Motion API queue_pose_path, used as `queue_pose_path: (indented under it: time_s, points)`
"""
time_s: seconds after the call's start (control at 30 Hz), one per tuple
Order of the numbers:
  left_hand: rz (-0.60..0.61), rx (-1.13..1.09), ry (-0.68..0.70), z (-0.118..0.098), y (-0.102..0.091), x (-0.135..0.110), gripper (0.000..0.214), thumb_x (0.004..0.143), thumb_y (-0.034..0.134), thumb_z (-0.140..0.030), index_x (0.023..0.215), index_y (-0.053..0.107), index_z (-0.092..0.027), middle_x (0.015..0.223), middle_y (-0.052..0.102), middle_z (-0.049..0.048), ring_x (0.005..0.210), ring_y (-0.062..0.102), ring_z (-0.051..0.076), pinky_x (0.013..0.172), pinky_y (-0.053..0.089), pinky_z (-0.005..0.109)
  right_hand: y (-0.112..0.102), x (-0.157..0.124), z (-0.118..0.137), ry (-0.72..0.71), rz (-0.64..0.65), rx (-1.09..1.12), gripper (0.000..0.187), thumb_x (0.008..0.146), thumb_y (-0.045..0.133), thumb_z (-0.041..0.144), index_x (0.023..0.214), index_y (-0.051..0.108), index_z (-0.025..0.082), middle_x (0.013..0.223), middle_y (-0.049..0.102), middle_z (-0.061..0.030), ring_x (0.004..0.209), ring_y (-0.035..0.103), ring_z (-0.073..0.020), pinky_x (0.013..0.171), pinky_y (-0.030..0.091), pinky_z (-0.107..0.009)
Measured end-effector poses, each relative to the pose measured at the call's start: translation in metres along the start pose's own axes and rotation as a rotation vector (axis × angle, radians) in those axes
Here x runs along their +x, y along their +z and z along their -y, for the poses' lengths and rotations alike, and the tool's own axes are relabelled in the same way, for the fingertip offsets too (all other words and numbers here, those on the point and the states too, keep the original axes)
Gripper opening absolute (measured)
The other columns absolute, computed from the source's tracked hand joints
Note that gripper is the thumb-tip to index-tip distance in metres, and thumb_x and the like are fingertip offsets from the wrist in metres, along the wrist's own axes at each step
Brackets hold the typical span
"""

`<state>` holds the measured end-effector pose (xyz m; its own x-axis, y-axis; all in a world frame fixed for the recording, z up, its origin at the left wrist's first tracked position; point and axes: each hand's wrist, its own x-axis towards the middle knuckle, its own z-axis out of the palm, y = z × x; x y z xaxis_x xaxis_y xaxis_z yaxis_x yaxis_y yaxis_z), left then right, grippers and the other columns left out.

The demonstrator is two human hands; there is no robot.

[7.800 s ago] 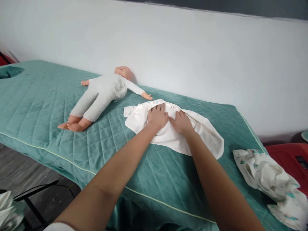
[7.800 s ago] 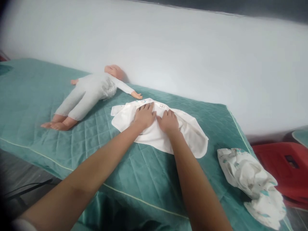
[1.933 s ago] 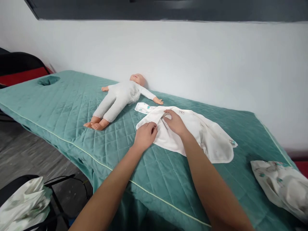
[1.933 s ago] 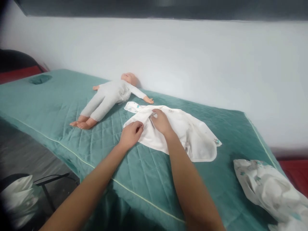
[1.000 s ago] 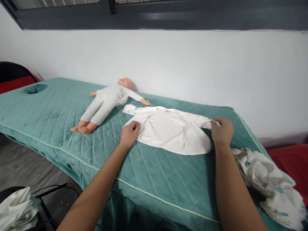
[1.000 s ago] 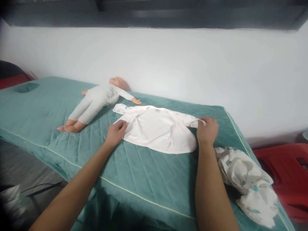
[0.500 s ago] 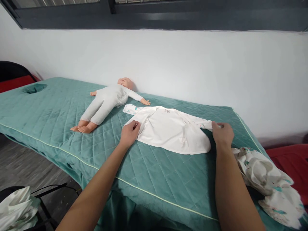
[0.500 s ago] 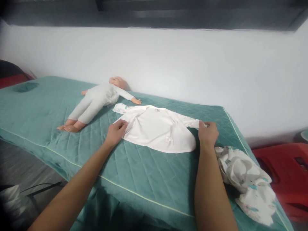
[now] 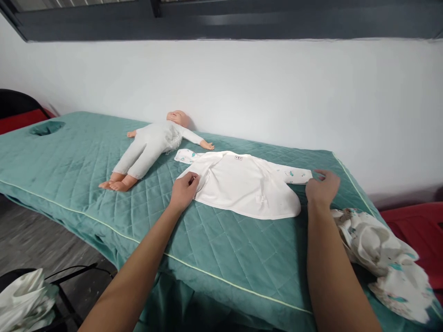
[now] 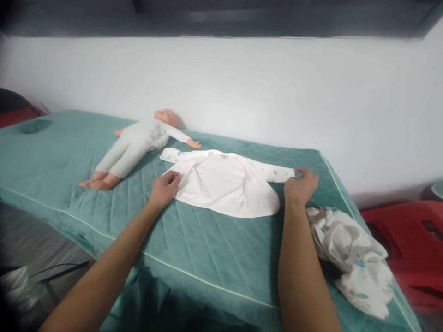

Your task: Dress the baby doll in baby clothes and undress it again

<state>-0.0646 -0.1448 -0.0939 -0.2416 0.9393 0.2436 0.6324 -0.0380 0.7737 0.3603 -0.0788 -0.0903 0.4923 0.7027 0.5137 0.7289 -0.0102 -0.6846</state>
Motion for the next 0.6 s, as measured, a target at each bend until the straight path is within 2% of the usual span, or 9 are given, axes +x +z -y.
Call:
queue_pose_path:
  time_s: [0.07, 0.17, 0.27, 0.33, 0.43, 0.53, 0.6]
  points:
    - [0.000, 0.006, -0.001, -0.001, 0.000, 0.000, 0.028, 0.088, 0.051, -0.042, 0.089, 0.069, -0.020, 0.065, 0.063, -0.0014, 0.064, 0.057, 0.016, 0.063, 0.039, 0.027, 0.003, -0.008, 0.017, 0.020, 0.043, 0.051, 0.034, 0.075, 0.052, 0.020, 0.105, 0.067, 0.014, 0.108, 0.067, -0.0148, 0.093, 0.065, -0.0256, 0.090, 0.050, -0.043]
    - [-0.002, 0.018, -0.007, -0.002, 0.000, 0.000, 0.028, 0.087, 0.052, -0.041, 0.089, 0.069, -0.020, 0.064, 0.062, -0.0020, 0.063, 0.057, 0.015, 0.064, 0.039, 0.027, 0.011, -0.024, 0.044, -0.003, 0.290, 0.093, 0.034, 0.083, 0.058, 0.038, 0.109, 0.067, 0.017, 0.099, 0.071, -0.0097, 0.088, 0.067, -0.0235, 0.086, 0.052, -0.039]
    - [-0.010, 0.034, -0.018, -0.002, 0.000, 0.000, 0.028, 0.087, 0.052, -0.042, 0.090, 0.069, -0.020, 0.064, 0.062, -0.0023, 0.064, 0.058, 0.015, 0.064, 0.039, 0.027, 0.021, -0.035, 0.059, -0.026, 0.481, 0.002, 0.042, 0.082, 0.063, 0.047, 0.113, 0.066, 0.019, 0.103, 0.072, -0.0108, 0.092, 0.065, -0.0254, 0.089, 0.049, -0.042]
    - [-0.008, 0.037, -0.022, -0.002, 0.000, 0.000, 0.028, 0.087, 0.052, -0.042, 0.090, 0.069, -0.020, 0.064, 0.062, -0.0024, 0.063, 0.057, 0.015, 0.064, 0.038, 0.027, 0.026, -0.036, 0.062, -0.016, 0.505, -0.014, 0.039, 0.081, 0.064, 0.045, 0.109, 0.068, 0.019, 0.104, 0.072, -0.0111, 0.095, 0.064, -0.0262, 0.091, 0.047, -0.043]
    - [0.002, 0.038, -0.024, -0.002, 0.000, 0.001, 0.028, 0.087, 0.051, -0.043, 0.089, 0.068, -0.021, 0.064, 0.061, -0.0026, 0.062, 0.056, 0.015, 0.064, 0.038, 0.027, 0.033, -0.031, 0.062, 0.064, 0.472, 0.202, 0.032, 0.078, 0.064, 0.042, 0.098, 0.070, 0.018, 0.097, 0.072, -0.0081, 0.093, 0.063, -0.0241, 0.092, 0.047, -0.040]
    - [0.006, 0.046, -0.021, -0.003, 0.000, 0.000, 0.029, 0.088, 0.051, -0.044, 0.089, 0.068, -0.021, 0.064, 0.061, -0.0024, 0.063, 0.056, 0.016, 0.064, 0.038, 0.028, 0.036, -0.027, 0.060, 0.158, 0.435, 0.388, 0.034, 0.078, 0.060, 0.044, 0.097, 0.069, 0.017, 0.095, 0.072, -0.0056, 0.086, 0.064, -0.0205, 0.083, 0.050, -0.035]
    - [0.005, 0.048, -0.021, -0.003, 0.000, 0.000, 0.030, 0.088, 0.050, -0.045, 0.090, 0.068, -0.021, 0.065, 0.062, -0.0021, 0.063, 0.056, 0.016, 0.065, 0.038, 0.028, 0.035, -0.026, 0.058, 0.202, 0.420, 0.368, 0.036, 0.079, 0.056, 0.044, 0.100, 0.068, 0.017, 0.092, 0.072, -0.0048, 0.080, 0.064, -0.0195, 0.075, 0.051, -0.033]
